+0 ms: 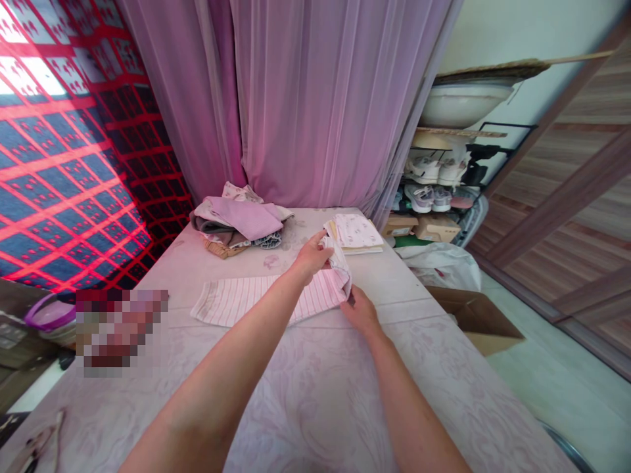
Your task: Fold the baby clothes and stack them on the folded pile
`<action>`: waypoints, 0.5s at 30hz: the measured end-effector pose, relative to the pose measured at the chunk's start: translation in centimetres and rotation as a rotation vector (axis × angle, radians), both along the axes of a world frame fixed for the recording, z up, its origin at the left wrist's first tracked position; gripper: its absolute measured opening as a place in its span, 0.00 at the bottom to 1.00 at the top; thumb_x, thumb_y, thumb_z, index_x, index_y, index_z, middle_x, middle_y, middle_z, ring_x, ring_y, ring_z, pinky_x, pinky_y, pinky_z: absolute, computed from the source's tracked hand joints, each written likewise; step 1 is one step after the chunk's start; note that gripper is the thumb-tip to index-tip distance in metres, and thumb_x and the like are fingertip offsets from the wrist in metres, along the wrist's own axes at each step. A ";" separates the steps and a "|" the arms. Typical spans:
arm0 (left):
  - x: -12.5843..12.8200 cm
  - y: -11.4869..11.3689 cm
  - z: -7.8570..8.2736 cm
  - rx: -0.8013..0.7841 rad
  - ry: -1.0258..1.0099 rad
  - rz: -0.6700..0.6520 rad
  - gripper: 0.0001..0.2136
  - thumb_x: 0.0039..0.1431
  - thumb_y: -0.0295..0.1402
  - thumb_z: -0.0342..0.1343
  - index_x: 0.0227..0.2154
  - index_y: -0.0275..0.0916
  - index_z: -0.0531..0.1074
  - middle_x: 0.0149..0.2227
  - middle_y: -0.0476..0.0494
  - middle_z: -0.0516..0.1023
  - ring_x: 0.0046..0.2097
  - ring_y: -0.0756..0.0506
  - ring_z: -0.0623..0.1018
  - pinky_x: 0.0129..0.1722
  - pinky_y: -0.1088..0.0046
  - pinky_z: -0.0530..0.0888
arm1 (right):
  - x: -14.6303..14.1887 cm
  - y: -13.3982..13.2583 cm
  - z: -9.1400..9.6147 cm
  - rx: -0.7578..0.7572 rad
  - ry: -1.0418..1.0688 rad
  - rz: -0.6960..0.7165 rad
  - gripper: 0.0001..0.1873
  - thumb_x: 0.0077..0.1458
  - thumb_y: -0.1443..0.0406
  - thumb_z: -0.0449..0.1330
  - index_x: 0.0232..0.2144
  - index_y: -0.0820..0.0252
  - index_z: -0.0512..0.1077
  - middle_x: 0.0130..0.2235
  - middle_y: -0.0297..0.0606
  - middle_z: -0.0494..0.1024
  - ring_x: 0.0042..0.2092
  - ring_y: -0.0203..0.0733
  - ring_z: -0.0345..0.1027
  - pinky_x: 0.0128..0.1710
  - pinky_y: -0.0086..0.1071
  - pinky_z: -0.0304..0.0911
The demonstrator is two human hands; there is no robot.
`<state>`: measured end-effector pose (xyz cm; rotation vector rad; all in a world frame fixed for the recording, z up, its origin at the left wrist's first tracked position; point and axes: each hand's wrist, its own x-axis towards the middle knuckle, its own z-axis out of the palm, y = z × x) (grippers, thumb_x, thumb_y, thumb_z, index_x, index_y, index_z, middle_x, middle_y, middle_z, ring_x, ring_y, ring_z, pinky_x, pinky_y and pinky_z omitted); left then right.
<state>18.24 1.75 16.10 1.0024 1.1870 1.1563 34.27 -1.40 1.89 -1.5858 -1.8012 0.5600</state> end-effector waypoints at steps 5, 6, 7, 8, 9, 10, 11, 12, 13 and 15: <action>-1.5 -1.2 -0.1 0.033 0.026 -0.019 0.29 0.55 0.23 0.56 0.60 0.41 0.61 0.28 0.53 0.72 0.25 0.54 0.72 0.30 0.76 0.74 | 2.7 3.4 1.0 -0.120 0.278 0.085 0.23 0.52 0.69 0.48 0.49 0.61 0.71 0.50 0.44 0.77 0.48 0.40 0.72 0.50 0.36 0.64; -2.0 -1.5 -0.3 0.034 0.021 -0.008 0.28 0.55 0.23 0.56 0.60 0.41 0.61 0.30 0.52 0.73 0.27 0.54 0.73 0.30 0.77 0.74 | 2.6 4.4 1.6 -0.120 0.273 0.086 0.22 0.53 0.67 0.48 0.48 0.62 0.72 0.49 0.45 0.77 0.48 0.41 0.72 0.52 0.37 0.63; -2.6 -1.8 -0.5 0.034 0.018 0.002 0.28 0.55 0.24 0.57 0.60 0.41 0.61 0.32 0.51 0.74 0.27 0.54 0.74 0.30 0.77 0.74 | 2.3 5.4 2.2 -0.116 0.263 0.102 0.20 0.54 0.65 0.49 0.47 0.61 0.73 0.49 0.44 0.77 0.49 0.41 0.71 0.53 0.38 0.62; -3.2 -2.1 -0.7 0.031 0.019 0.009 0.28 0.55 0.25 0.57 0.59 0.41 0.61 0.33 0.51 0.75 0.28 0.54 0.74 0.30 0.78 0.74 | 1.7 6.5 2.9 -0.109 0.255 0.128 0.19 0.56 0.64 0.49 0.46 0.61 0.74 0.49 0.43 0.77 0.50 0.41 0.71 0.55 0.38 0.61; -3.8 -2.3 -0.8 0.028 0.025 0.015 0.28 0.55 0.26 0.58 0.59 0.42 0.61 0.33 0.50 0.75 0.28 0.54 0.74 0.31 0.78 0.73 | 0.8 7.5 3.6 -0.104 0.245 0.167 0.18 0.56 0.62 0.50 0.45 0.60 0.74 0.50 0.42 0.77 0.51 0.40 0.70 0.55 0.38 0.60; -4.2 -2.4 -1.0 0.027 0.035 0.017 0.28 0.54 0.26 0.58 0.59 0.42 0.61 0.33 0.50 0.75 0.28 0.54 0.74 0.31 0.78 0.73 | -0.2 8.5 4.2 -0.104 0.233 0.215 0.18 0.57 0.61 0.51 0.45 0.58 0.75 0.50 0.40 0.78 0.51 0.40 0.70 0.55 0.36 0.61; -4.6 -2.6 -1.0 0.027 0.043 0.017 0.28 0.54 0.27 0.58 0.59 0.42 0.61 0.33 0.50 0.75 0.29 0.54 0.74 0.31 0.77 0.73 | -1.4 9.5 4.7 -0.108 0.217 0.262 0.17 0.58 0.61 0.51 0.44 0.58 0.75 0.48 0.38 0.78 0.50 0.39 0.71 0.54 0.36 0.62; -4.8 -2.7 -1.0 0.028 0.048 0.014 0.28 0.54 0.27 0.59 0.59 0.41 0.61 0.33 0.50 0.75 0.28 0.54 0.74 0.31 0.77 0.72 | -2.6 10.3 5.1 -0.116 0.195 0.303 0.17 0.58 0.60 0.51 0.42 0.57 0.77 0.46 0.36 0.80 0.48 0.39 0.72 0.52 0.35 0.63; -5.0 -2.8 -1.0 0.031 0.052 0.010 0.29 0.53 0.27 0.59 0.59 0.41 0.61 0.33 0.50 0.75 0.28 0.53 0.74 0.31 0.76 0.72 | -3.7 11.0 5.4 -0.125 0.168 0.335 0.16 0.58 0.60 0.52 0.40 0.57 0.78 0.43 0.35 0.81 0.45 0.40 0.73 0.50 0.35 0.65; -5.2 -2.9 -0.8 0.035 0.058 -0.001 0.29 0.54 0.26 0.59 0.59 0.40 0.61 0.31 0.51 0.74 0.27 0.53 0.73 0.30 0.77 0.71 | -5.5 12.1 5.6 -0.124 0.108 0.342 0.14 0.56 0.59 0.56 0.36 0.58 0.79 0.37 0.34 0.82 0.40 0.42 0.74 0.45 0.34 0.67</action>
